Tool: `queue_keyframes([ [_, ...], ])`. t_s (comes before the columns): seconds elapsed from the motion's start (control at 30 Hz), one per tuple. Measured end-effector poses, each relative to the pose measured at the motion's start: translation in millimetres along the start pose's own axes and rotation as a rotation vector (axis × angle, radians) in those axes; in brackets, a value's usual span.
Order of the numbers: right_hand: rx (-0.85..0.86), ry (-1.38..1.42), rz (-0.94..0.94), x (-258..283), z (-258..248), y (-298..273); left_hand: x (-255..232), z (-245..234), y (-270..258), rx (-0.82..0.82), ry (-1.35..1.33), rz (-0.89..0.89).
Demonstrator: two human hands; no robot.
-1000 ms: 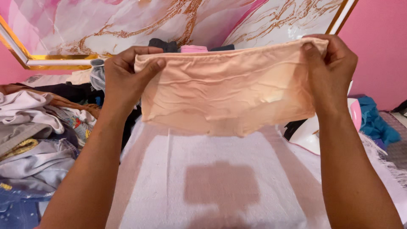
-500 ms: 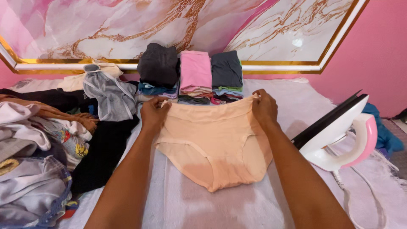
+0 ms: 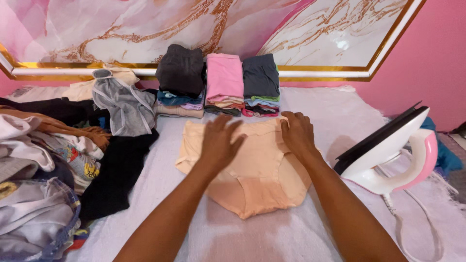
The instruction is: The person irons a series of undergarments and tops on a flat surface and سپس folds them into a stack.
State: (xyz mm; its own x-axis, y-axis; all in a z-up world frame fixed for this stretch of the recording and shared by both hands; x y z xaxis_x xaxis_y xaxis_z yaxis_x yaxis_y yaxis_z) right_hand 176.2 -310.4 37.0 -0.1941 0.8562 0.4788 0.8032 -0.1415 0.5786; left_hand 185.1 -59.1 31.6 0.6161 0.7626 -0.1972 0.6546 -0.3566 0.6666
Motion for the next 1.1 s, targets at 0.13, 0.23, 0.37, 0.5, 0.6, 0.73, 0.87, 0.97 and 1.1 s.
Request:
queue_keyframes([
  [0.13,-0.013,0.161,-0.179,52,-51,-30,-65,41,-35,0.414,0.022,0.116],
  [0.23,-0.094,0.198,-0.255,80,-94,-55,-71,48,-46,0.514,0.035,0.133],
  [0.37,-0.356,0.227,-0.326,91,-156,-95,-73,41,-51,0.512,0.052,0.133],
  [0.5,-0.624,0.059,-0.308,54,-207,-132,-78,28,-62,0.505,0.040,0.151],
  [0.6,-0.719,-0.038,-0.260,16,-229,-148,-84,20,-69,0.522,0.040,0.161],
  [0.73,-0.668,0.308,-0.093,-41,-232,-144,-91,13,-74,0.567,0.024,0.150],
  [0.87,-0.521,0.651,0.140,-67,-222,-136,-93,0,-85,0.560,-0.014,0.168],
  [0.97,-0.396,0.583,0.133,-42,-225,-116,-77,-12,-94,0.581,0.008,0.130],
  [1.1,-0.144,0.226,-0.053,40,-209,-55,-24,-27,-90,0.504,0.166,-0.011],
])
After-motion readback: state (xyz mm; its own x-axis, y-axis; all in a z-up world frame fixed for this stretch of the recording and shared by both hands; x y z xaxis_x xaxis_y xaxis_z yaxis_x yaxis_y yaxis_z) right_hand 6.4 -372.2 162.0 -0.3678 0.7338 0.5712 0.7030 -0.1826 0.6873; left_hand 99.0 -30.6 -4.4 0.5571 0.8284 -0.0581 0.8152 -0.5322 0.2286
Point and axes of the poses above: each hand's wrist, its own y-axis towards the middle knuckle, its own z-axis out of the palm, x = y × z, the point moved 6 cm from there along y, towards the middle knuckle, and after that the axes turned 12 degrees about y, right-handed, at the moved point
